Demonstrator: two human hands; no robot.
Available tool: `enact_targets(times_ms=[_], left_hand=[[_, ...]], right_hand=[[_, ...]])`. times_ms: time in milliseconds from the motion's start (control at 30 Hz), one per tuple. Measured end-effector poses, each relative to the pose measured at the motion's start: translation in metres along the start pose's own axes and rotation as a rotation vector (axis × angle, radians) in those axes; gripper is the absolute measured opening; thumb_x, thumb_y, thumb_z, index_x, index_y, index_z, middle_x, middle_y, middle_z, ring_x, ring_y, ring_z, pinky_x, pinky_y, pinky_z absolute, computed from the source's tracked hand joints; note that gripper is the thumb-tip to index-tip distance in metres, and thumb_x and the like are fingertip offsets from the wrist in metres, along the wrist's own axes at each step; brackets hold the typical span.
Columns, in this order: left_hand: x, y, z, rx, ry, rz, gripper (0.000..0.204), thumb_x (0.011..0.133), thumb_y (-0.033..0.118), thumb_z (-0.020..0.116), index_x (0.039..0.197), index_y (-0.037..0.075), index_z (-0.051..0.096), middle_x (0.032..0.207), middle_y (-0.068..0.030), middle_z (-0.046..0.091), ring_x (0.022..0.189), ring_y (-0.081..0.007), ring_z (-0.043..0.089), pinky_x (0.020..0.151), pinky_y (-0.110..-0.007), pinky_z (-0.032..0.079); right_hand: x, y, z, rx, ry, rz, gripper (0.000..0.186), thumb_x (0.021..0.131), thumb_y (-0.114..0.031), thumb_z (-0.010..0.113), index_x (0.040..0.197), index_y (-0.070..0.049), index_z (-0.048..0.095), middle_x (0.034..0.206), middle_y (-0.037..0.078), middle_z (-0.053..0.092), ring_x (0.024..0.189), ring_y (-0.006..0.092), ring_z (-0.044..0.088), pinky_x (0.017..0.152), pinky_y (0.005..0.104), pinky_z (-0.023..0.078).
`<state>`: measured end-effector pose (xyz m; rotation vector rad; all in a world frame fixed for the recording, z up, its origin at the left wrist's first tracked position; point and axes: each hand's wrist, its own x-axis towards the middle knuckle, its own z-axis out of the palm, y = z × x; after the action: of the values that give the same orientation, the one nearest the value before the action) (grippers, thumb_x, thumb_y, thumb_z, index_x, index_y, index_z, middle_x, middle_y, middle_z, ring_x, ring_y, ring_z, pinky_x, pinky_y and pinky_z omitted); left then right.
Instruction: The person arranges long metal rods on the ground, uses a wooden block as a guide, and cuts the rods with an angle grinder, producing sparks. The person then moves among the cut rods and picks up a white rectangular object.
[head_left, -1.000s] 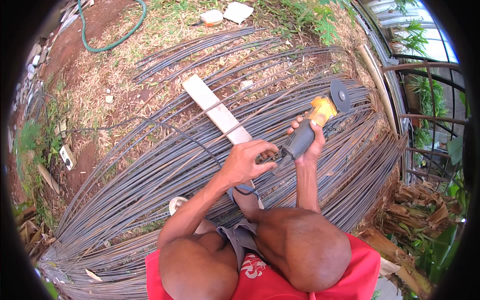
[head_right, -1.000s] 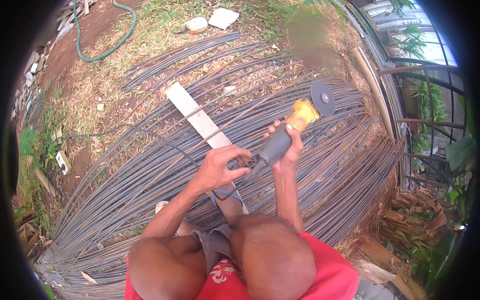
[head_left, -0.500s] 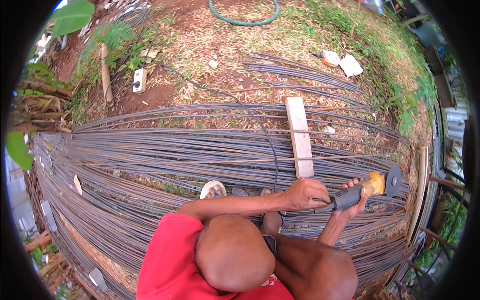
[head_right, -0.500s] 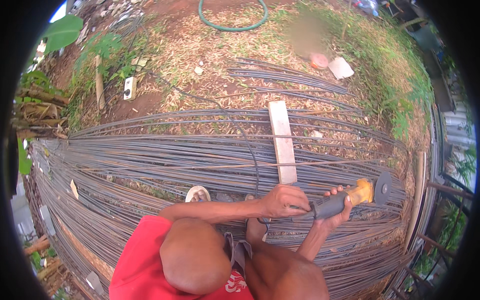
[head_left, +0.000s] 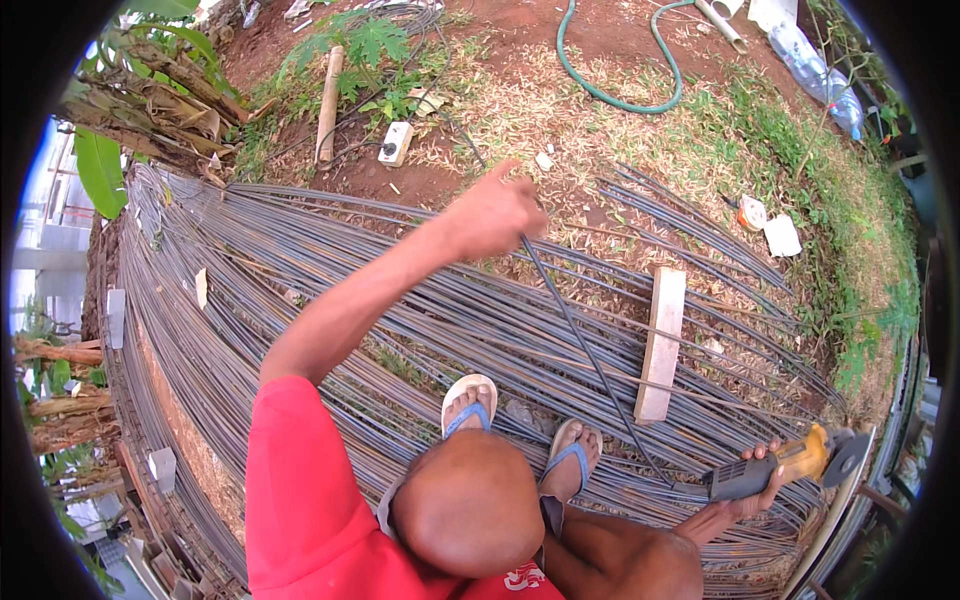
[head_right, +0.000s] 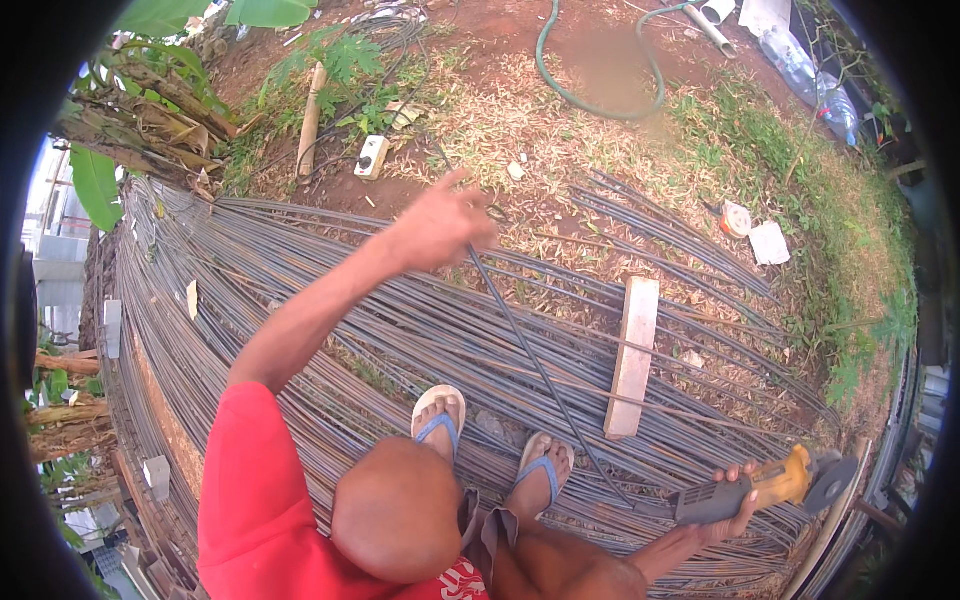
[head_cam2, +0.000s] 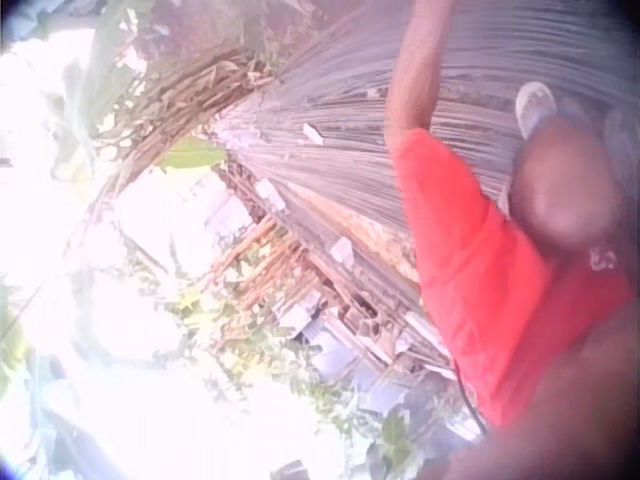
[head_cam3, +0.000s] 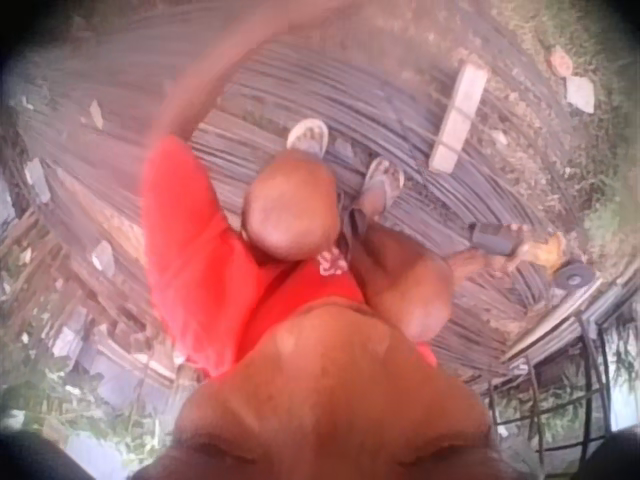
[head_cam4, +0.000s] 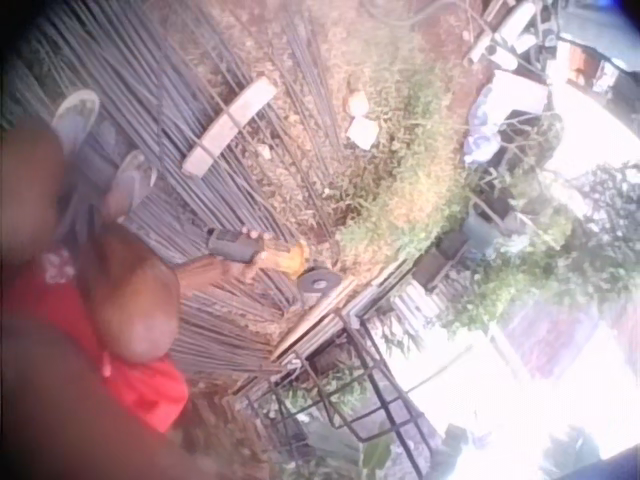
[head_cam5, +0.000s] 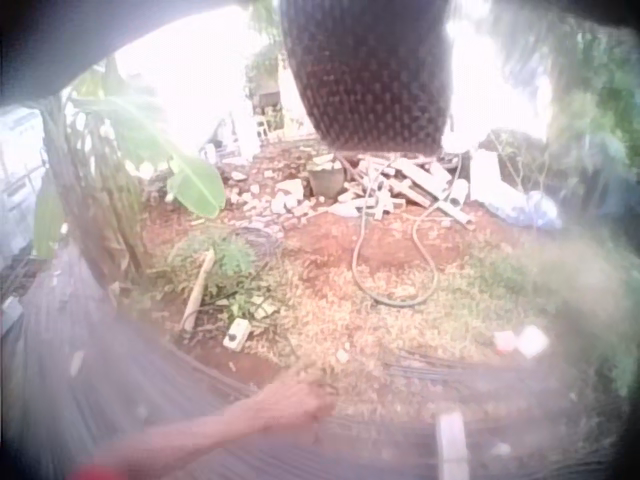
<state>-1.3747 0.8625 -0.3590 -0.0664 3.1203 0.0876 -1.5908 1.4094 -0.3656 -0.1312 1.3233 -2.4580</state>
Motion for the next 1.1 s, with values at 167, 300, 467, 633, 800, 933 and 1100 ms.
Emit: enact_targets(times_ms=[167, 300, 467, 633, 800, 933, 1100], left_hand=[[-0.011, -0.140, -0.030, 0.092, 0.227, -0.878, 0.018, 0.105, 0.023, 0.063, 0.114, 0.028, 0.078, 0.113, -0.0094, 0.071, 0.106, -0.0266, 0.067, 0.084, -0.045, 0.055], [-0.088, -0.246, -0.005, -0.839, 0.409, -0.939, 0.038, 0.112, 0.043, 0.053, 0.125, 0.016, 0.076, 0.121, -0.0115, 0.076, 0.107, -0.0225, 0.074, 0.084, -0.039, 0.059], [-0.096, -0.287, -0.043, -0.146, 1.012, -0.793, 0.035, 0.108, 0.033, 0.057, 0.130, 0.012, 0.072, 0.120, -0.0145, 0.074, 0.107, -0.0279, 0.070, 0.089, -0.042, 0.057], [-0.106, -0.320, -0.082, 0.561, 0.527, -0.867, 0.036, 0.100, 0.021, 0.064, 0.136, 0.020, 0.065, 0.128, -0.0178, 0.062, 0.114, -0.0364, 0.062, 0.092, -0.051, 0.052], [-0.199, -0.246, 0.086, 0.075, -0.128, -1.193, 0.086, 0.099, 0.026, 0.066, 0.169, 0.040, 0.019, 0.174, -0.0233, 0.021, 0.151, -0.0570, 0.034, 0.115, -0.077, 0.033], [-0.219, -0.104, 0.120, -0.353, 0.028, -1.295, 0.087, 0.093, 0.015, 0.070, 0.167, 0.016, 0.026, 0.170, -0.0207, 0.027, 0.157, -0.0458, 0.025, 0.129, -0.062, 0.023], [-0.206, -0.014, 0.120, -0.443, 0.300, -1.088, 0.071, 0.098, 0.022, 0.071, 0.160, 0.014, 0.038, 0.161, -0.0155, 0.038, 0.157, -0.0405, 0.026, 0.129, -0.062, 0.023]], right_hand=[[0.049, 0.049, 0.065, -0.038, -0.052, 0.173, 0.073, 0.093, -0.017, 0.069, 0.156, -0.004, 0.034, 0.122, 0.013, 0.056, 0.103, 0.0229, 0.060, 0.086, 0.0403, 0.059], [0.088, 0.119, 0.168, -0.188, -0.107, 0.403, 0.064, 0.082, -0.007, 0.071, 0.142, -0.002, 0.048, 0.116, 0.012, 0.062, 0.105, 0.0246, 0.066, 0.085, 0.0439, 0.063], [0.150, 0.222, 0.280, -0.491, -0.405, 0.447, 0.045, 0.079, -0.003, 0.074, 0.119, 0.000, 0.054, 0.088, 0.011, 0.067, 0.070, 0.0214, 0.068, 0.065, 0.0366, 0.060], [0.211, 0.324, 0.375, -0.573, -0.512, 0.235, 0.045, 0.078, -0.002, 0.076, 0.118, -0.002, 0.056, 0.088, 0.009, 0.066, 0.069, 0.0185, 0.065, 0.061, 0.0345, 0.055], [0.320, 0.435, 0.387, -0.877, -0.721, 0.041, 0.024, 0.080, -0.014, 0.074, 0.101, -0.007, 0.063, 0.078, 0.001, 0.062, 0.065, 0.0133, 0.059, 0.058, 0.0309, 0.047], [0.308, 0.515, 0.387, -1.001, -0.842, 0.412, 0.030, 0.086, -0.019, 0.077, 0.110, -0.005, 0.066, 0.080, 0.001, 0.065, 0.067, 0.0127, 0.062, 0.059, 0.0285, 0.047], [0.378, 0.579, 0.379, -1.418, -0.795, 0.170, 0.046, 0.081, -0.031, 0.083, 0.113, 0.000, 0.072, 0.098, 0.010, 0.072, 0.087, 0.0224, 0.069, 0.076, 0.0391, 0.052]])
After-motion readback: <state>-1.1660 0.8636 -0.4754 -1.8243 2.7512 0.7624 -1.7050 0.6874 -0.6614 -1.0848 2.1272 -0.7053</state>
